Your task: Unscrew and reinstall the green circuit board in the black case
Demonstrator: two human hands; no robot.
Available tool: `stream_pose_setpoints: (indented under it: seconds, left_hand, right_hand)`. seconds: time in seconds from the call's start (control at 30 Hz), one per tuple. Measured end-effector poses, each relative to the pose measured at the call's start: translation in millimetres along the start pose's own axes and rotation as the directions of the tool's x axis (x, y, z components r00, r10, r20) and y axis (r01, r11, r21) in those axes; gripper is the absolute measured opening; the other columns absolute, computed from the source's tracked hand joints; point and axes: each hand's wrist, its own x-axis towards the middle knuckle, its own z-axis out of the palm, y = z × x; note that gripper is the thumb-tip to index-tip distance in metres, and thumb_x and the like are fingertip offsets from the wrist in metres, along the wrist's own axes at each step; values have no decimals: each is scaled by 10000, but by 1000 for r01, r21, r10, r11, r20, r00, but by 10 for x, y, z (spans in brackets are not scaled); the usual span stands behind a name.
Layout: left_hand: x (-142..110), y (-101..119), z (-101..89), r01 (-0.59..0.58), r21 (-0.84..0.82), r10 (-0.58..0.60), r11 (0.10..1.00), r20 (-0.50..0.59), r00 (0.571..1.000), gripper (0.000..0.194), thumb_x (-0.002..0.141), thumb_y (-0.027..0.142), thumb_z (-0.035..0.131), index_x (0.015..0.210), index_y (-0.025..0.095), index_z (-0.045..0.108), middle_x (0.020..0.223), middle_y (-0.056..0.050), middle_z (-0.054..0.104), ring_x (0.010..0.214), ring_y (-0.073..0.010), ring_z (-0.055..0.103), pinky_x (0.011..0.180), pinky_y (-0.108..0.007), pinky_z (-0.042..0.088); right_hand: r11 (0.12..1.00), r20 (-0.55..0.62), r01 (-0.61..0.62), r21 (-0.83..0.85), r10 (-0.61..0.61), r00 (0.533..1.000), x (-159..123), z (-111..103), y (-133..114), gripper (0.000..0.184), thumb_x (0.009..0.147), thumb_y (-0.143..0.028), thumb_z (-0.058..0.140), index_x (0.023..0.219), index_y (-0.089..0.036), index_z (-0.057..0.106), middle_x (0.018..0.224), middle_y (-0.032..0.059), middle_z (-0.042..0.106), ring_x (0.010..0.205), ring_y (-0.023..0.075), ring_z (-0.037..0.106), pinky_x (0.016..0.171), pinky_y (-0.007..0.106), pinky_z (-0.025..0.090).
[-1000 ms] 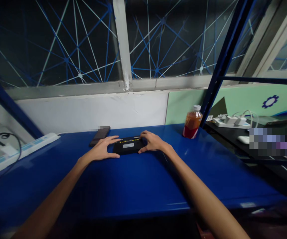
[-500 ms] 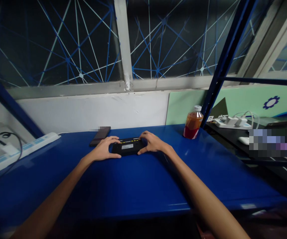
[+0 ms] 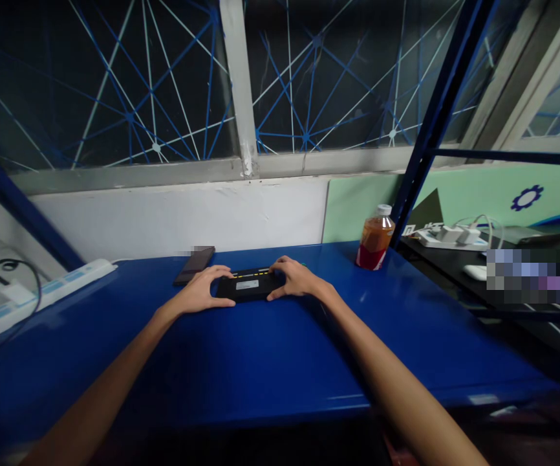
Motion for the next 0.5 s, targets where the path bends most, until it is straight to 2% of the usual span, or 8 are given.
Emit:
stream_pose_setpoints:
  seconds: [0.27, 0.5]
  left_hand:
    - [5, 2, 18, 8, 19, -8, 1000, 15, 1000, 658, 649, 649, 672, 1164, 254, 568, 1367, -99, 457, 1218, -350, 449, 1012, -537, 318]
    - [18, -7, 49, 10, 28, -11, 1000, 18, 1000, 670, 639, 660, 668, 1171, 263, 579, 1369, -95, 448, 1211, -368, 435, 1013, -559, 307]
  right_hand:
    - [999, 7, 7, -40, -6, 1000, 1, 23, 19, 704, 571, -562, 793, 1139, -183, 622, 1226, 139, 543, 1065, 310, 565, 875, 452, 469]
    - [996, 3, 18, -92, -18, 1000, 8, 78, 87, 737, 584, -609, 761, 1178, -202, 602, 1283, 140, 512, 1123, 323, 540, 903, 457, 460]
